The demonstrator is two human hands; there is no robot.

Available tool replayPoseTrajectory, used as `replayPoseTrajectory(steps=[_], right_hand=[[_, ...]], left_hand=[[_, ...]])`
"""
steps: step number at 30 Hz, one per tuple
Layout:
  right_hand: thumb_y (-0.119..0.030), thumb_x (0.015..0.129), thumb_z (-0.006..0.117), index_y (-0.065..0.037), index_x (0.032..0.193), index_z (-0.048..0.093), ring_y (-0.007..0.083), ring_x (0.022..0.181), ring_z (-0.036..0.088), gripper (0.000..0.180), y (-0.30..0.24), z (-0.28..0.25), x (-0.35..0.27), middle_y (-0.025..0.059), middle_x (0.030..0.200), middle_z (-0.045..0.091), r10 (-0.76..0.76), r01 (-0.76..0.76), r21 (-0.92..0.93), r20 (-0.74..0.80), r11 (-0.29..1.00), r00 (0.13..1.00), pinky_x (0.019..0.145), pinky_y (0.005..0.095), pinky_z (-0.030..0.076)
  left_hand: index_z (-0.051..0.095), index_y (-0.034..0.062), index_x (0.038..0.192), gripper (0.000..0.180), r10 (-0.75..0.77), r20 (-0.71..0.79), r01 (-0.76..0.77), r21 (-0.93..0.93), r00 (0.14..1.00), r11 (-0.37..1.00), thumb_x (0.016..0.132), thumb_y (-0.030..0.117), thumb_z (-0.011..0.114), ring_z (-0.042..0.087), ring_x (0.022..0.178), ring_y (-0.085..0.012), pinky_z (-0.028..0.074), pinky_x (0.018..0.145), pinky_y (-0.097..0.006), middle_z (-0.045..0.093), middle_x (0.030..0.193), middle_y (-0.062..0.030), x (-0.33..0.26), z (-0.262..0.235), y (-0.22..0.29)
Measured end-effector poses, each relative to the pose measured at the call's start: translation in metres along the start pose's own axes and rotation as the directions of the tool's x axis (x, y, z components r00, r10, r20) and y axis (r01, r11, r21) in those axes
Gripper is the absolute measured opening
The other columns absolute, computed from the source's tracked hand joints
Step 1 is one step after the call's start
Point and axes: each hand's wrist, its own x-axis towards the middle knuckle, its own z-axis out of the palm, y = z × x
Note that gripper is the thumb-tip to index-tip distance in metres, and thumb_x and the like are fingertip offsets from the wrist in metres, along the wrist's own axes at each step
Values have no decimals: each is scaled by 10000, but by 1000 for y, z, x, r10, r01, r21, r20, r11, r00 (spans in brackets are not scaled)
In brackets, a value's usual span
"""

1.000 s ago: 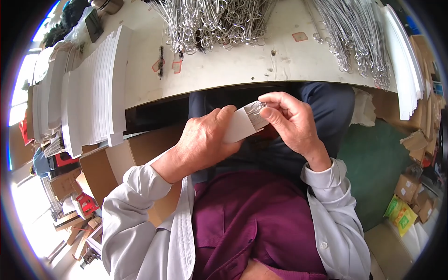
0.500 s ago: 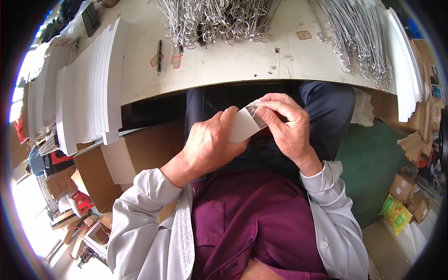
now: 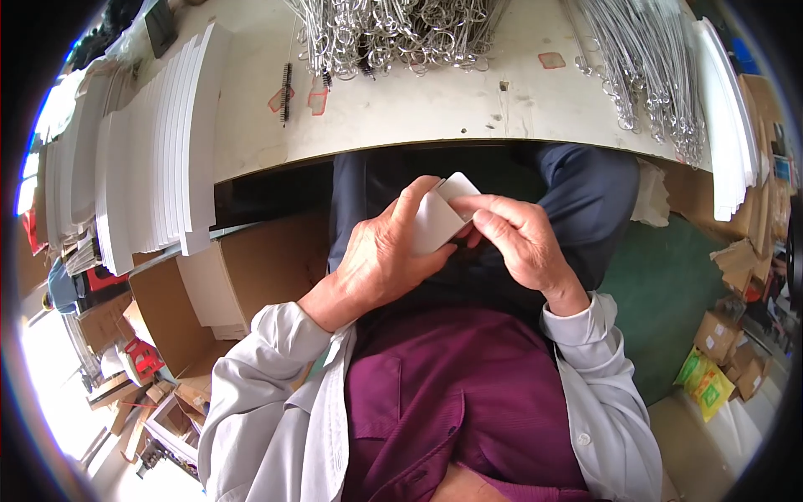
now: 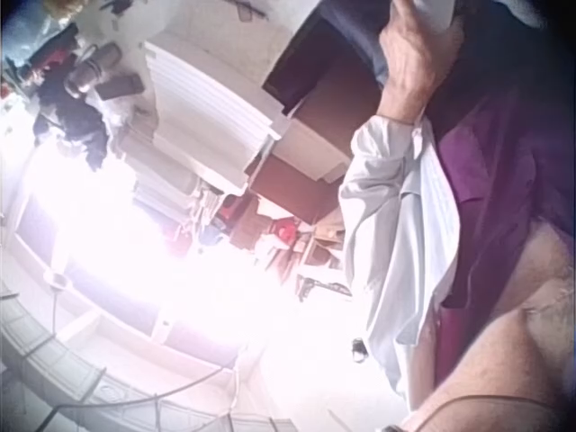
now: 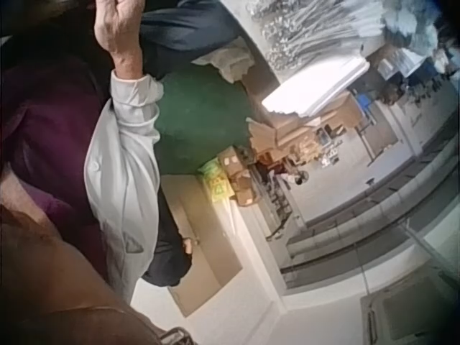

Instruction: Packing industrial cleaning brushes into white cardboard sleeves at an assembly table.

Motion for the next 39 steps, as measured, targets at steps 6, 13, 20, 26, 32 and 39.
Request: replayPoseTrajectory(steps=[6, 13, 20, 26, 32, 39], right_hand=[[-109, 1087, 526, 10, 1326, 648, 168, 789, 717, 294, 1, 5, 0, 135, 937, 750, -111, 101, -144, -58, 984, 992, 717, 298, 577], [-34, 1043, 586, 24, 1400, 571, 132, 760, 717, 362, 3, 18, 0, 111, 916, 752, -91, 61, -145, -212, 988, 973, 702, 286, 578], [-36, 982, 679, 32, 1182, 669, 185, 782, 759, 211, 17, 27, -1, 159, 903, 766, -152, 75, -289, -255, 954, 955, 676, 296, 582], [-71, 973, 711, 23, 1080, 725, 208, 735, 734, 144, 12, 29, -1, 161, 873, 747, -256, 150, -406, -220, 901, 941, 641, 305, 558], [-94, 961, 745, 29, 1058, 726, 135, 751, 715, 158, 21, 38, 3, 117, 868, 756, -208, 142, -245, -269, 959, 940, 655, 274, 558], [-80, 962, 748, 19, 995, 701, 60, 764, 677, 115, 27, 40, 5, 61, 842, 744, 21, -32, -30, -315, 999, 949, 672, 235, 555]], left_hand=[[398, 153, 1477, 838, -14, -14, 13, -103, 1000, 995, 775, 158, 854, 720, 1040, -414, 606, 856, -463, 683, 1206, -227, 2, 3, -2], [438, 149, 1434, 777, -5, -21, 2, -145, 1000, 989, 775, 142, 851, 727, 1017, -400, 606, 850, -442, 706, 1135, -200, 4, 8, -2], [485, 131, 1347, 663, 53, -106, -64, -110, 993, 992, 795, 137, 851, 742, 982, -348, 610, 801, -423, 721, 1109, -167, 2, 27, -12], [474, 111, 1300, 608, 63, -142, -79, -116, 988, 990, 811, 152, 833, 743, 950, -386, 622, 761, -450, 720, 1107, -167, 0, 33, -12], [447, 66, 1323, 645, -1, -181, -7, -49, 983, 999, 815, 177, 829, 747, 869, -404, 618, 720, -477, 720, 1020, -221, -2, 38, -14], [520, 31, 1326, 661, 79, -249, -65, 64, 965, 996, 784, 196, 860, 733, 946, -405, 614, 778, -458, 712, 1089, -223, -3, 48, -19]])
